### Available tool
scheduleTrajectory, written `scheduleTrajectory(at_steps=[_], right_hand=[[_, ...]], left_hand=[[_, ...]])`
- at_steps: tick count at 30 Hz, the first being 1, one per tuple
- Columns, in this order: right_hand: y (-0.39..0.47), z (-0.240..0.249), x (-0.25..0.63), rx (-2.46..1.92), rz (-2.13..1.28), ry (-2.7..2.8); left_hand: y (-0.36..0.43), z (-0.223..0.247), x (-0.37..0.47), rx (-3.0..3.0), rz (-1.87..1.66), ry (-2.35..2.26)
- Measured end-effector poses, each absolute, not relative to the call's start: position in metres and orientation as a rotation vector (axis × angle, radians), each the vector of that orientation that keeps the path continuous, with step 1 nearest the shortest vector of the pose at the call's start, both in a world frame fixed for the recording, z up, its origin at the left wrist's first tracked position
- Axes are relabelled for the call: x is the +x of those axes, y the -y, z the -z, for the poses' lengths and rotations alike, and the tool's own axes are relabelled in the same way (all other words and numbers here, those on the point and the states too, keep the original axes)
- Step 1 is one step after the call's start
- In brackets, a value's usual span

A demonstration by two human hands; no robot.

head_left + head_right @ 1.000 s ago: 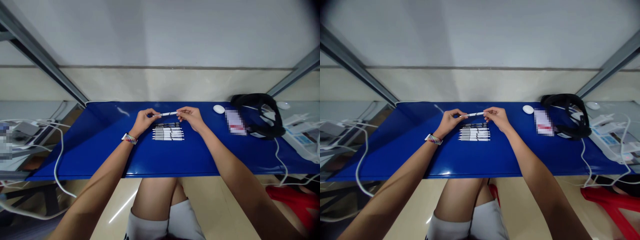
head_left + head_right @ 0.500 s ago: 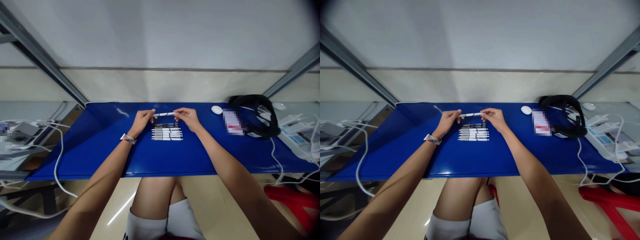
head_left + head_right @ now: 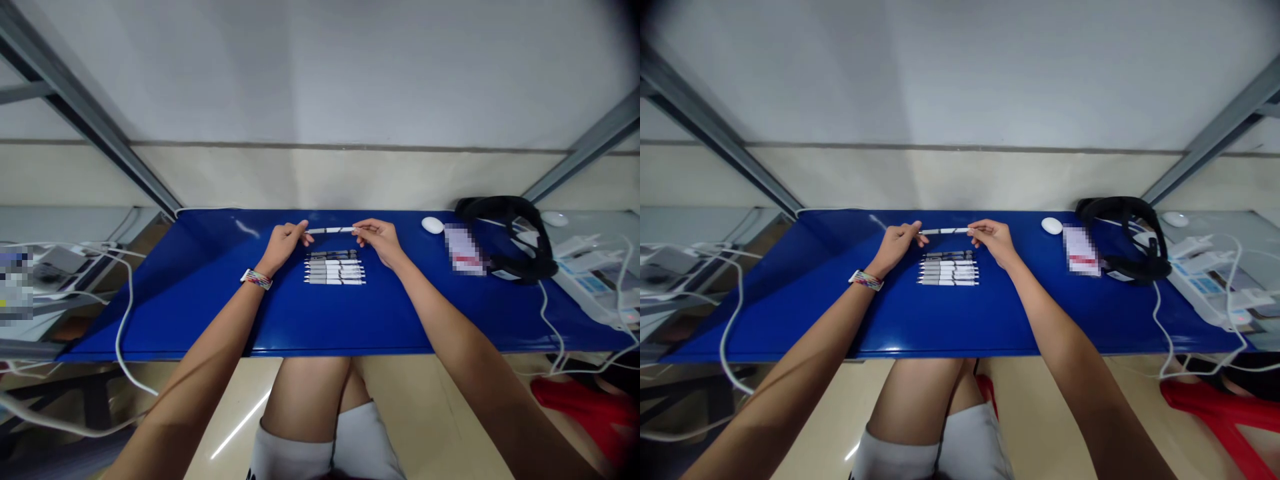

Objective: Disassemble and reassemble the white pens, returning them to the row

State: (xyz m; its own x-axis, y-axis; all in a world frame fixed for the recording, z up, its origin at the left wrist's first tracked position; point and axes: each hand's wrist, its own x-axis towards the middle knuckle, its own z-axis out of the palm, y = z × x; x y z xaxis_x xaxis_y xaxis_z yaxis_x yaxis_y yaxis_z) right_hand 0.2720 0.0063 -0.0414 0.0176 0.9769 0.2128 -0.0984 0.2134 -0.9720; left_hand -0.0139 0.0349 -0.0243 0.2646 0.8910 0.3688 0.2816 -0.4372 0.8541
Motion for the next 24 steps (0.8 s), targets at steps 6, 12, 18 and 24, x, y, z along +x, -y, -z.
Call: scheduleTrajectory(at_steps=[6, 12, 18, 24], right_hand=[[-0.006, 0.039, 0.272, -1.012, -1.106, 1.220], [-0.005, 0.038, 0.271, -1.010, -1.103, 1.198], [-0.009, 0.040, 0.274, -0.995, -1.115, 1.144], [-0.010, 0.039, 0.277, -0.992, -1.110, 1.036]], left_hand=[[-0.035, 0.024, -0.015, 1.824, -1.201, -1.056], [-0.040, 0.032, -0.019, 1.762, -1.181, -1.171], [-0.044, 0.035, -0.020, 1.641, -1.271, -1.051], [-0.047, 0.038, -0.023, 1.569, -1.335, -1.076]])
